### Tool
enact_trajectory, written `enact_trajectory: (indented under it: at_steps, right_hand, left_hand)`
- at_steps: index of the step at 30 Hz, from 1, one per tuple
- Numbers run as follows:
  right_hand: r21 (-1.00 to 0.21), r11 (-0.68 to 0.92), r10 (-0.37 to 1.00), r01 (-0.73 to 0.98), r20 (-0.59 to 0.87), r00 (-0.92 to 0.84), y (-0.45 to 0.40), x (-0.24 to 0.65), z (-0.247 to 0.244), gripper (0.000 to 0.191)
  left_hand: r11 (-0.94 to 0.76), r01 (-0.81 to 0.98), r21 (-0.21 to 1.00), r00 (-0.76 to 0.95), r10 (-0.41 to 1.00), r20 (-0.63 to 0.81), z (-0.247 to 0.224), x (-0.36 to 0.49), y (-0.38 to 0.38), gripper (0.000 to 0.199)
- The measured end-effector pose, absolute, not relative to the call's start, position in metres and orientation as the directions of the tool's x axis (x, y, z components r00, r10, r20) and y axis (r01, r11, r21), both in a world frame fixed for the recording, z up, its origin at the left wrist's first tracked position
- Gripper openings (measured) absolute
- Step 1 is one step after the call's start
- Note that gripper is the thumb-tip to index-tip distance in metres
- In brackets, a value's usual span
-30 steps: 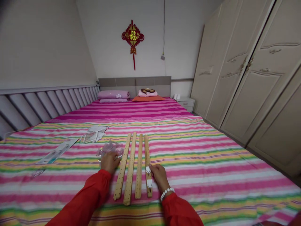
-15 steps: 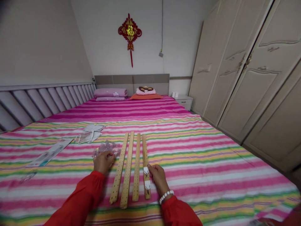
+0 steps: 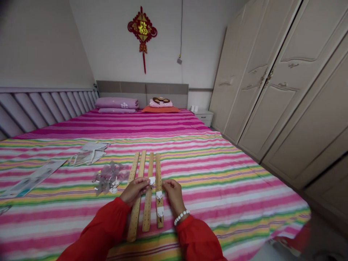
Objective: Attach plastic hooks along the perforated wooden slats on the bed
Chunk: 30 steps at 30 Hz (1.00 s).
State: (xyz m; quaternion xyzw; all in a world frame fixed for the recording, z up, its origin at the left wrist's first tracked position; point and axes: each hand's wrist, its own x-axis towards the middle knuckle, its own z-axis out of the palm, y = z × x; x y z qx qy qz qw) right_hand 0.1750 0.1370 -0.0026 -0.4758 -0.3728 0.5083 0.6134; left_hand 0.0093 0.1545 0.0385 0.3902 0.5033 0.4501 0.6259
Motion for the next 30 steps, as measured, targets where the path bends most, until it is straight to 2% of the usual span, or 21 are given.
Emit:
enact_trajectory:
  at_steps: [6,12,17,23,30]
  right_hand:
    - [-0.959,-0.058,0.993,-0.277,-0.083,0.079,0.154,0.171,0.016,0.030]
    - [-0.955,-0.089,0.987,-0.284,-0.123,0.102,0.162,0.167,0.010,0.023]
    - [-0.960,-0.104,0.982,-0.259,-0.141,0.127,0.167,0.166,0.001,0.017]
    - [-0.969,-0.096,0.976,-0.229,-0.137,0.170,0.175,0.164,-0.008,0.011]
    - [-0.979,-0.084,0.966,-0.187,-0.126,0.225,0.179,0.163,-0.016,0.009]
  left_hand:
    - [0.288,0.005,0.958,0.049,0.956,-0.288,0.026,0.030,0.166,0.028]
    - [0.198,0.132,0.971,-0.032,0.980,-0.195,0.016,0.038,0.177,0.011]
    - [0.154,0.214,0.965,-0.045,0.988,-0.148,0.008,0.041,0.180,0.007]
    - [0.043,0.562,0.826,-0.034,0.999,-0.029,0.008,0.041,0.178,0.007]
    - [0.042,0.681,0.731,-0.029,0.999,-0.030,0.015,0.043,0.176,0.007]
